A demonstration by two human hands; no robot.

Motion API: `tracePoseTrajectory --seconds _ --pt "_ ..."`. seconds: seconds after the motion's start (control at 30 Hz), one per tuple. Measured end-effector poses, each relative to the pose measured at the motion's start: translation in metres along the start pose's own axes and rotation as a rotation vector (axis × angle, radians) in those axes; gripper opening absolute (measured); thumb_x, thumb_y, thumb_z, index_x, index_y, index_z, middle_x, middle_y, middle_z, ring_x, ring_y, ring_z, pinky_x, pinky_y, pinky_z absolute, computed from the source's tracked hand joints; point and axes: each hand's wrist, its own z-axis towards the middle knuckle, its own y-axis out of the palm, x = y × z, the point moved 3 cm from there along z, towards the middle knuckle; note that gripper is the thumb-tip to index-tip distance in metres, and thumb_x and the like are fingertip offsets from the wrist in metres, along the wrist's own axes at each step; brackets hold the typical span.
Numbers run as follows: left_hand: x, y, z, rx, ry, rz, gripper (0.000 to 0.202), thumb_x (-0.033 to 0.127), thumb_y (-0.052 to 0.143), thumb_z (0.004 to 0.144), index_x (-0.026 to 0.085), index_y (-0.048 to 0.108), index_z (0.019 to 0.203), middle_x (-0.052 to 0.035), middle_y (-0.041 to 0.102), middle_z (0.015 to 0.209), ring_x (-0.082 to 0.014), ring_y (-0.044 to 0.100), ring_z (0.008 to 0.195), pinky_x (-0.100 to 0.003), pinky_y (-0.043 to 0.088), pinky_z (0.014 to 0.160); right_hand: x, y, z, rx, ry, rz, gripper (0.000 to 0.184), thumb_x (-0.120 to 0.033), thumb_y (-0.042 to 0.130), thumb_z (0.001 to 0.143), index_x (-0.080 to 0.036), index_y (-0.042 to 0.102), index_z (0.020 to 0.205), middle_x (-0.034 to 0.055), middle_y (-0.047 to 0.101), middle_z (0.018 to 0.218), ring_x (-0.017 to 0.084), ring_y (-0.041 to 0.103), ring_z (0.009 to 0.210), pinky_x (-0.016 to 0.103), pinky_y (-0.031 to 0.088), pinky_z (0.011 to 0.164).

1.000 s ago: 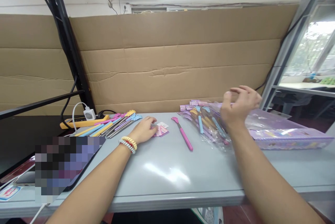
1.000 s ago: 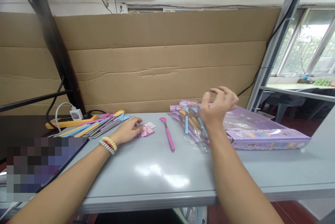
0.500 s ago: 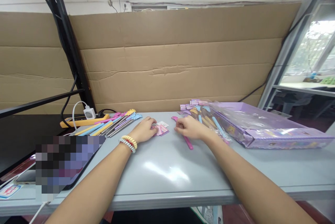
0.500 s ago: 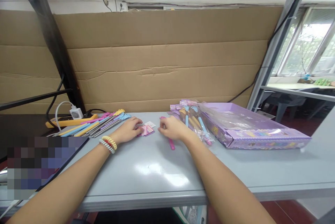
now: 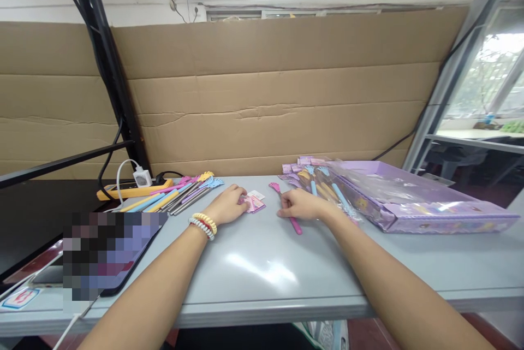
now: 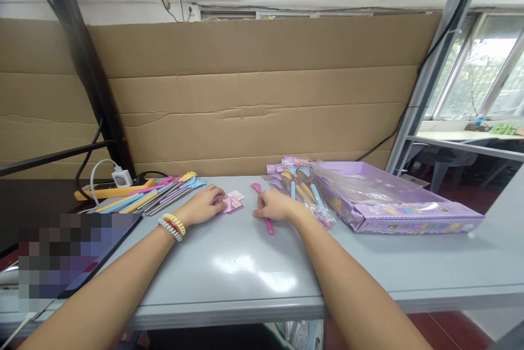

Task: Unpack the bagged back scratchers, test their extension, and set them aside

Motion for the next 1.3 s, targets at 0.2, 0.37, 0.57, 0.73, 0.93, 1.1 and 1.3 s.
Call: tracePoseTrajectory --seconds 0.2,0.37,0.57,0.73,0.93,1.1,1.3 --pt "0.0019 -0.0019 -0.0013 -0.001 -0.01 -0.039 0.032 0.036 0.046 0.078 0.018 0.06 0.1 -0.0086 0.056 0.105 -0.0217 0.055 0.093 -0.032 0.042 0.082 -0.0025 -0.0008 -0.0015 0.005 0.031 0.006 0.017 -0.036 0.054 0.071 -0.02 0.051 0.068 0.0007 0.061 0.052 0.015 0.051 0.062 0.024 0.032 0.053" --pt "0.0037 -0.0028 -0.0024 0.004 -0.014 -0.039 0.032 0.036 0.045 0.079 0.018 0.059 0.101 -0.0084 0.055 0.107 -0.0213 0.055 0.093 -0.031 0.042 0.081 -0.0044 -0.0011 -0.002 -0.004 0.033 0.013 0.018 -0.036 0.055 0.071 -0.02 0.048 0.066 0.0 0.059 0.051 0.014 0.049 0.059 0.023 0.031 0.051" --pt "0.0044 -0.0015 -0.0011 -0.012 -0.003 -0.031 0.033 0.037 0.046 0.078 0.018 0.059 0.101 -0.0088 0.056 0.105 -0.0217 0.055 0.091 -0.032 0.042 0.081 -0.0035 -0.0005 -0.0019 -0.013 0.036 0.016 0.018 -0.036 0.054 0.071 -0.02 0.048 0.066 0.0002 0.059 0.052 0.014 0.048 0.06 0.024 0.03 0.052" --pt "0.0022 -0.0008 -0.0003 -0.015 -0.02 -0.034 0.034 0.037 0.046 0.078 0.017 0.06 0.101 -0.0091 0.056 0.105 -0.022 0.055 0.092 -0.032 0.041 0.084 -0.0012 0.0006 0.0008 -0.018 0.019 0.007 0.02 -0.037 0.056 0.07 -0.019 0.05 0.065 0.0009 0.06 0.057 0.014 0.048 0.061 0.024 0.03 0.052" --pt "-0.0006 0.0025 0.0006 -0.006 0.006 0.003 0.034 0.04 0.045 0.079 0.018 0.059 0.102 -0.0085 0.056 0.103 -0.0217 0.056 0.092 -0.031 0.041 0.082 0.0044 0.0024 0.0048 0.004 -0.008 -0.014 0.021 -0.039 0.056 0.069 -0.019 0.052 0.064 0.0012 0.06 0.06 0.013 0.046 0.058 0.023 0.029 0.05" --pt "-0.0006 0.0041 0.0013 -0.01 0.019 0.014 0.034 0.041 0.045 0.079 0.019 0.059 0.101 -0.0078 0.056 0.101 -0.0215 0.056 0.09 -0.031 0.042 0.08 0.0029 0.0027 0.0037 -0.006 -0.006 -0.012 0.021 -0.04 0.055 0.07 -0.02 0.052 0.064 0.0016 0.06 0.061 0.013 0.046 0.057 0.024 0.029 0.05" --pt "0.0011 0.0039 0.0015 -0.023 0.033 0.025 0.031 0.042 0.045 0.079 0.019 0.06 0.095 -0.007 0.056 0.095 -0.0213 0.056 0.085 -0.031 0.042 0.078 0.0 0.0029 0.0026 0.0 -0.025 0.009 0.019 -0.038 0.054 0.071 -0.02 0.051 0.066 0.0025 0.063 0.063 0.014 0.046 0.058 0.025 0.031 0.051"
